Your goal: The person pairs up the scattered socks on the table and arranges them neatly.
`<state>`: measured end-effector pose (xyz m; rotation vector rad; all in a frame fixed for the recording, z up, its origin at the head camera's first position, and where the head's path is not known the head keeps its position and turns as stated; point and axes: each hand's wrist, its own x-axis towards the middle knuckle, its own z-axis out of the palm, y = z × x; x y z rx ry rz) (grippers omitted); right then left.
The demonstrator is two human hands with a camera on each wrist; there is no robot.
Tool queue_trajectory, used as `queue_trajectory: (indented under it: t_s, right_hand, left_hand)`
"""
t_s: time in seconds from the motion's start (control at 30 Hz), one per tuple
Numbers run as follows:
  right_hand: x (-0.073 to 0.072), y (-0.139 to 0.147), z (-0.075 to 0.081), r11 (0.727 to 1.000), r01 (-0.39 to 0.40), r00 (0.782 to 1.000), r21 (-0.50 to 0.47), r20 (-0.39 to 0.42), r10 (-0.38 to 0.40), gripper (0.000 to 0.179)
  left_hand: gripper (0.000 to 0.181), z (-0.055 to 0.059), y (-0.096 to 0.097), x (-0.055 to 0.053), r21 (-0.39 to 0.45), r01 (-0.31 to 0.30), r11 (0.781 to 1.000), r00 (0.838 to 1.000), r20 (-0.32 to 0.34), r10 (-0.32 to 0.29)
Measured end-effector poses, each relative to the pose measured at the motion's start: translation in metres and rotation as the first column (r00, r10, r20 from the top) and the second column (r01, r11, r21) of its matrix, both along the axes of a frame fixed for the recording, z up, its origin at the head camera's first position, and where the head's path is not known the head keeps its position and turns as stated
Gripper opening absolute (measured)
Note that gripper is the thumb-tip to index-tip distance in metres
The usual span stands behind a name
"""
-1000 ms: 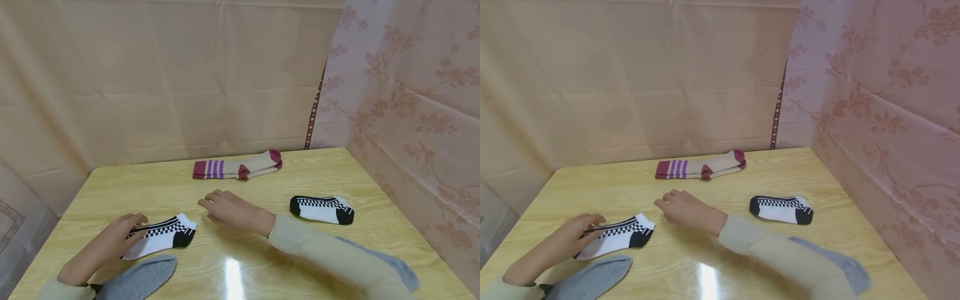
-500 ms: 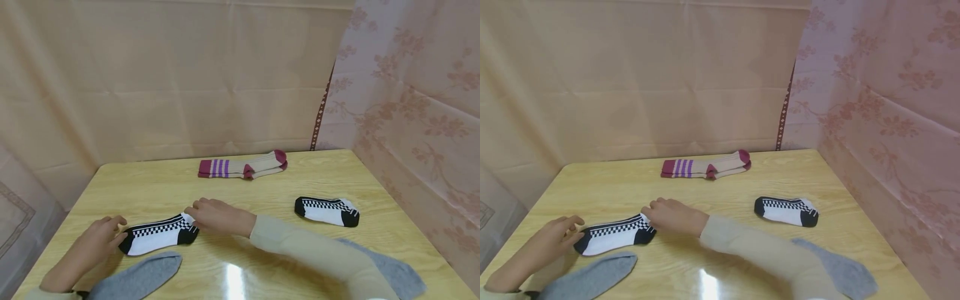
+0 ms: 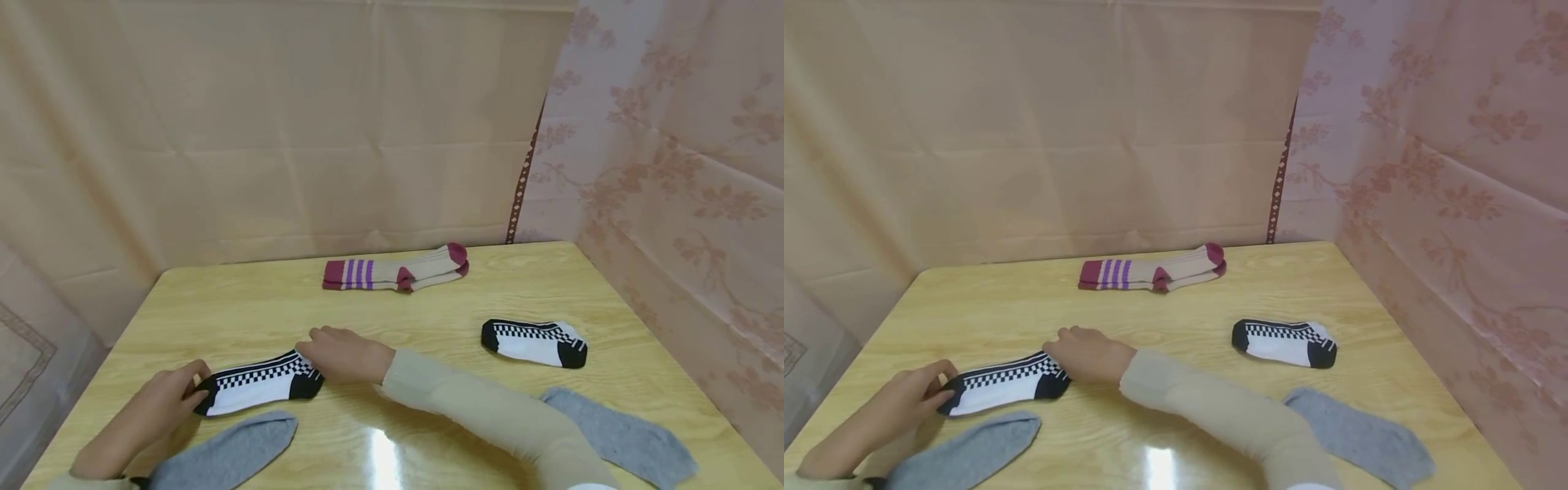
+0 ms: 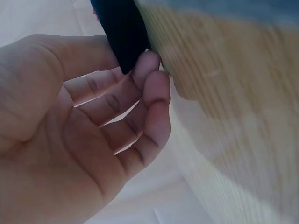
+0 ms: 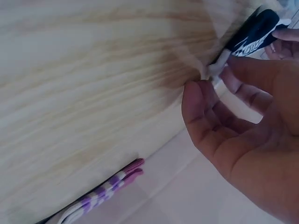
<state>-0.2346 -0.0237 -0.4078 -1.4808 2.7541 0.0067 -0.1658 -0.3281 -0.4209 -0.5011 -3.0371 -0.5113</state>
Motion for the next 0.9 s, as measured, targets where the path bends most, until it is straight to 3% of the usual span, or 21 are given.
queue_trajectory:
  t_s: [0.17,0.4,0.57,0.77,0.9]
  right_hand:
    - [0.002,-0.007,-0.001,0.999,-0.001,1.0,0.053,-0.004,0.001,0.032]
    - [-0.002,-0.001,0.0,0.998,-0.065,0.993,0.002,0.098,0.064,0.016]
    - [-0.003,0.007,-0.004,0.994,-0.107,0.993,-0.002,0.053,0.107,0.015]
    - [-0.004,0.021,-0.004,0.996,-0.085,0.996,-0.004,0.022,0.085,0.013]
    - [-0.004,0.026,0.0,0.997,-0.076,0.997,-0.002,-0.017,0.076,0.015]
  left_hand:
    - [0.023,0.0,-0.001,-0.004,0.004,0.018,1.0,1.0,0.011,-0.018]
    - [0.022,0.003,0.002,-0.004,0.02,0.029,0.999,0.997,0.064,-0.031]
    - [0.021,0.004,0.003,-0.002,0.056,0.057,0.997,0.998,0.017,-0.058]
    - [0.022,0.006,0.012,-0.001,0.095,0.115,0.989,0.992,-0.055,-0.11]
    - [0.023,0.009,0.015,-0.003,0.086,0.102,0.991,0.993,-0.07,-0.096]
